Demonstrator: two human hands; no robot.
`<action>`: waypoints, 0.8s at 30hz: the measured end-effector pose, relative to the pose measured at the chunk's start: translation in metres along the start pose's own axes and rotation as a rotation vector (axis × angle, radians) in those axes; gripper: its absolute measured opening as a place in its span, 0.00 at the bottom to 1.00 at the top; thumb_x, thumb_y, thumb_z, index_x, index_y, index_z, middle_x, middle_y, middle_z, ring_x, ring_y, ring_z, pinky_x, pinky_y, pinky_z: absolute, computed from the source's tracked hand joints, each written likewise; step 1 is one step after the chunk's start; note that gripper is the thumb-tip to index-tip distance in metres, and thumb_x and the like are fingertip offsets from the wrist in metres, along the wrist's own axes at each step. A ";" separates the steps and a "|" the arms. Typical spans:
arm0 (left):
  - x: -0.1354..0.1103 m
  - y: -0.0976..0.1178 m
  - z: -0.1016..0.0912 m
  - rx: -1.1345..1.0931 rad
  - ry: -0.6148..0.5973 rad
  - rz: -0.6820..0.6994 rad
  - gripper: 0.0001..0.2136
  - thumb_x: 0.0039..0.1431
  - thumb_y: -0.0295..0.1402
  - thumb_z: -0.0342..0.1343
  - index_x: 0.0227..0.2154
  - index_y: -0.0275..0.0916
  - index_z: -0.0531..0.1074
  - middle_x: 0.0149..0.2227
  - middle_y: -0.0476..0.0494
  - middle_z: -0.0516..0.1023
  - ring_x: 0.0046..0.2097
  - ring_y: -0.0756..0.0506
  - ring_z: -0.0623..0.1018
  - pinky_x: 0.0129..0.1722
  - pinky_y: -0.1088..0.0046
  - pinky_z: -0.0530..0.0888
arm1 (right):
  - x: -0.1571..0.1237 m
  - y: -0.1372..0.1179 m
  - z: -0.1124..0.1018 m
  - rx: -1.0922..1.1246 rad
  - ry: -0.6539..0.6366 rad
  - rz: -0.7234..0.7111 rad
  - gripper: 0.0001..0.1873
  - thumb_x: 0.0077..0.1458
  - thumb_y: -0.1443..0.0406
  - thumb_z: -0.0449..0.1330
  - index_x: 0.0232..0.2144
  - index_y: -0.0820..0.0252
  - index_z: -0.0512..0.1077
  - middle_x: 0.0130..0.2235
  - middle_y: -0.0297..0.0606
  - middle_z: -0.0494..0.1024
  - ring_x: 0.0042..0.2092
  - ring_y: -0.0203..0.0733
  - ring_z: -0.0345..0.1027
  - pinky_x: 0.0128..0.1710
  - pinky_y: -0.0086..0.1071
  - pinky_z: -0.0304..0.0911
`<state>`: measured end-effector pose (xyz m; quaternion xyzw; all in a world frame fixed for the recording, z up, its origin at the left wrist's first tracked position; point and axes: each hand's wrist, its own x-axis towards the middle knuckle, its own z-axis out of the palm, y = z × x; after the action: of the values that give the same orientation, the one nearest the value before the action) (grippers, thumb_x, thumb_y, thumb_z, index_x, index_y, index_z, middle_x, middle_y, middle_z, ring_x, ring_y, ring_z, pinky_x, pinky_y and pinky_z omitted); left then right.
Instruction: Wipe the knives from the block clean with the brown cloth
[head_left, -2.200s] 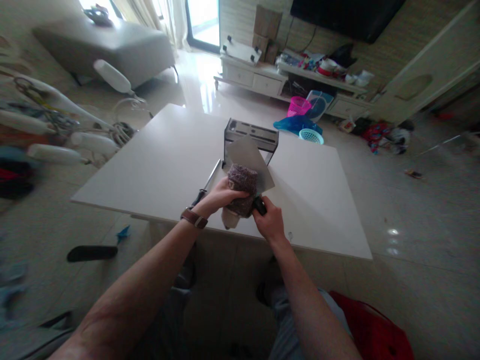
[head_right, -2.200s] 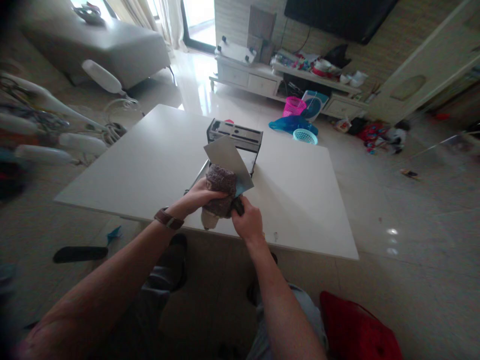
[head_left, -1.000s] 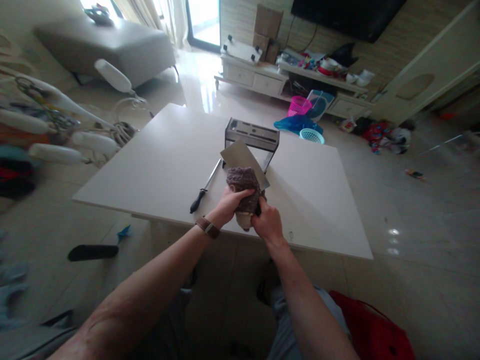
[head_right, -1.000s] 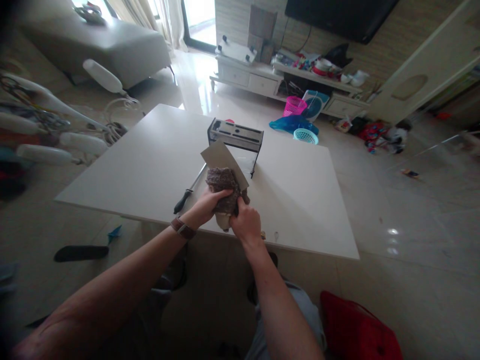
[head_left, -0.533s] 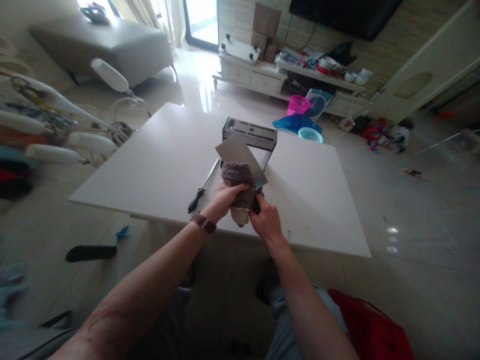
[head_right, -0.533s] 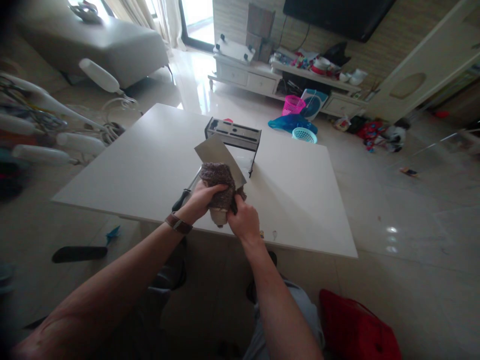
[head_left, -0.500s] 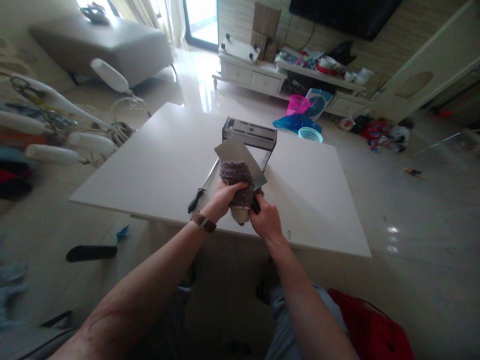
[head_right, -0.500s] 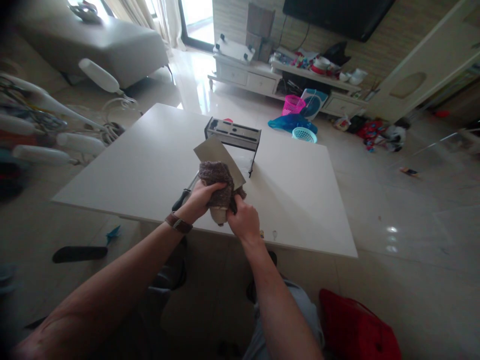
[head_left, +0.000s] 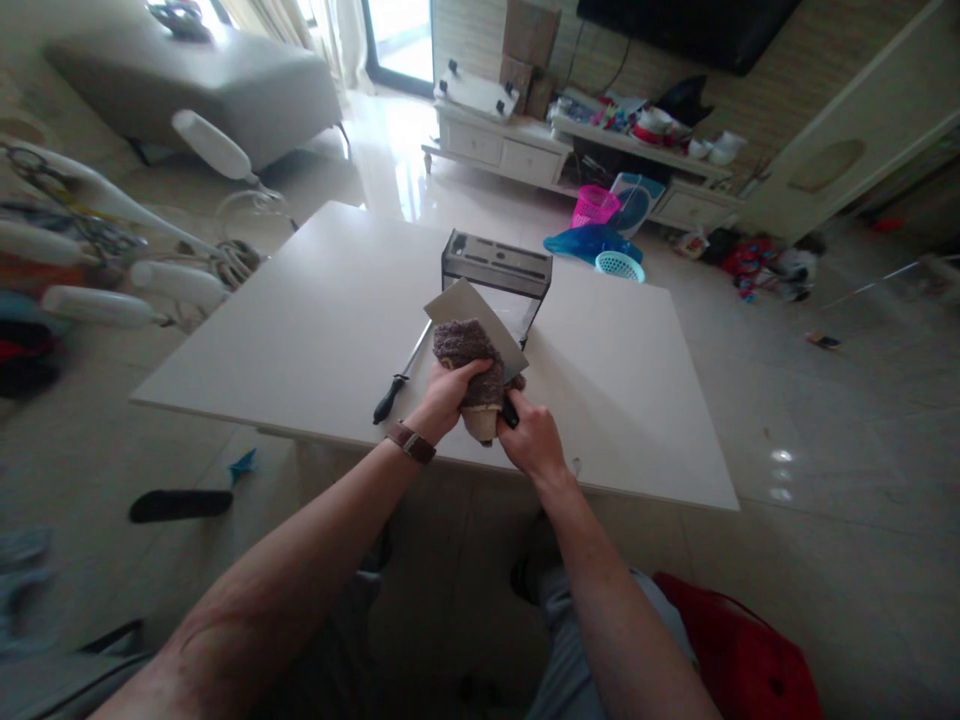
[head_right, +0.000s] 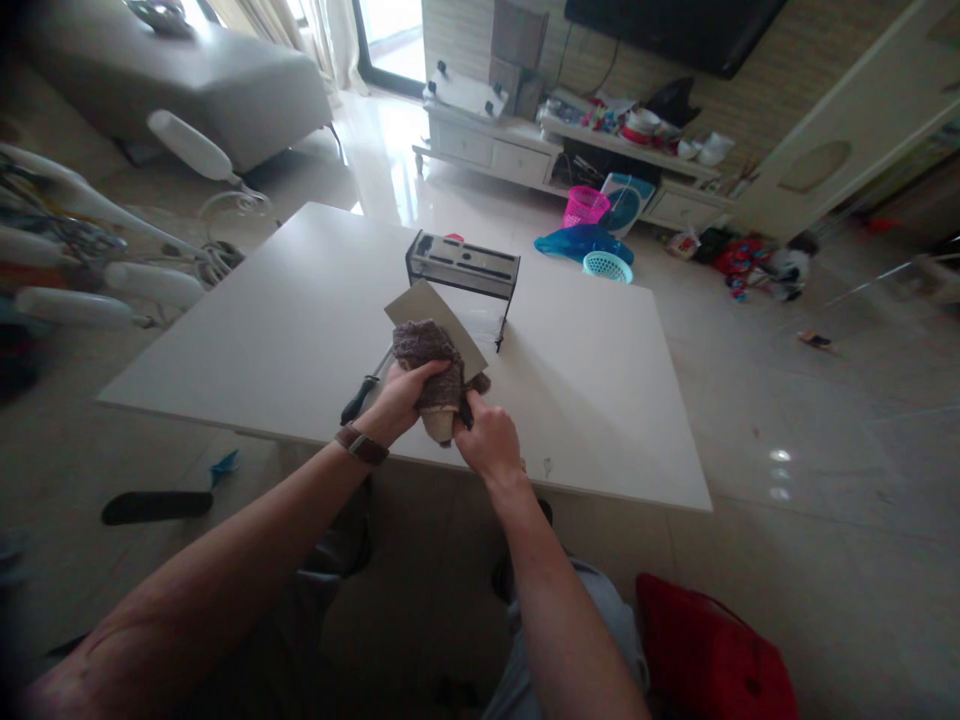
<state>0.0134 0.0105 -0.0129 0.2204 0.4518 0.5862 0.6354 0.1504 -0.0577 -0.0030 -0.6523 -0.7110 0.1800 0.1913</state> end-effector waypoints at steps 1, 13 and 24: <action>0.002 0.002 -0.001 -0.015 0.010 0.004 0.23 0.36 0.29 0.72 0.40 0.35 0.76 0.41 0.40 0.83 0.40 0.42 0.82 0.46 0.60 0.80 | 0.000 0.001 0.000 0.004 0.002 -0.013 0.12 0.59 0.61 0.57 0.44 0.54 0.76 0.33 0.41 0.82 0.34 0.46 0.74 0.32 0.32 0.52; 0.034 0.042 -0.020 -0.187 0.220 0.105 0.15 0.39 0.26 0.69 0.34 0.36 0.77 0.36 0.44 0.83 0.36 0.43 0.82 0.43 0.62 0.83 | -0.006 0.012 -0.002 -0.002 -0.058 -0.108 0.09 0.59 0.63 0.57 0.39 0.54 0.77 0.30 0.37 0.80 0.32 0.42 0.72 0.33 0.31 0.55; 0.043 0.053 -0.027 -0.279 0.388 0.234 0.14 0.40 0.25 0.67 0.33 0.38 0.74 0.34 0.48 0.83 0.36 0.45 0.82 0.40 0.66 0.83 | -0.003 0.016 -0.004 0.291 -0.203 -0.029 0.09 0.54 0.61 0.65 0.39 0.55 0.76 0.33 0.36 0.81 0.33 0.41 0.75 0.32 0.28 0.64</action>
<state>-0.0417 0.0557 0.0030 0.0649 0.4515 0.7436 0.4888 0.1659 -0.0589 -0.0076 -0.5859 -0.7025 0.3433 0.2133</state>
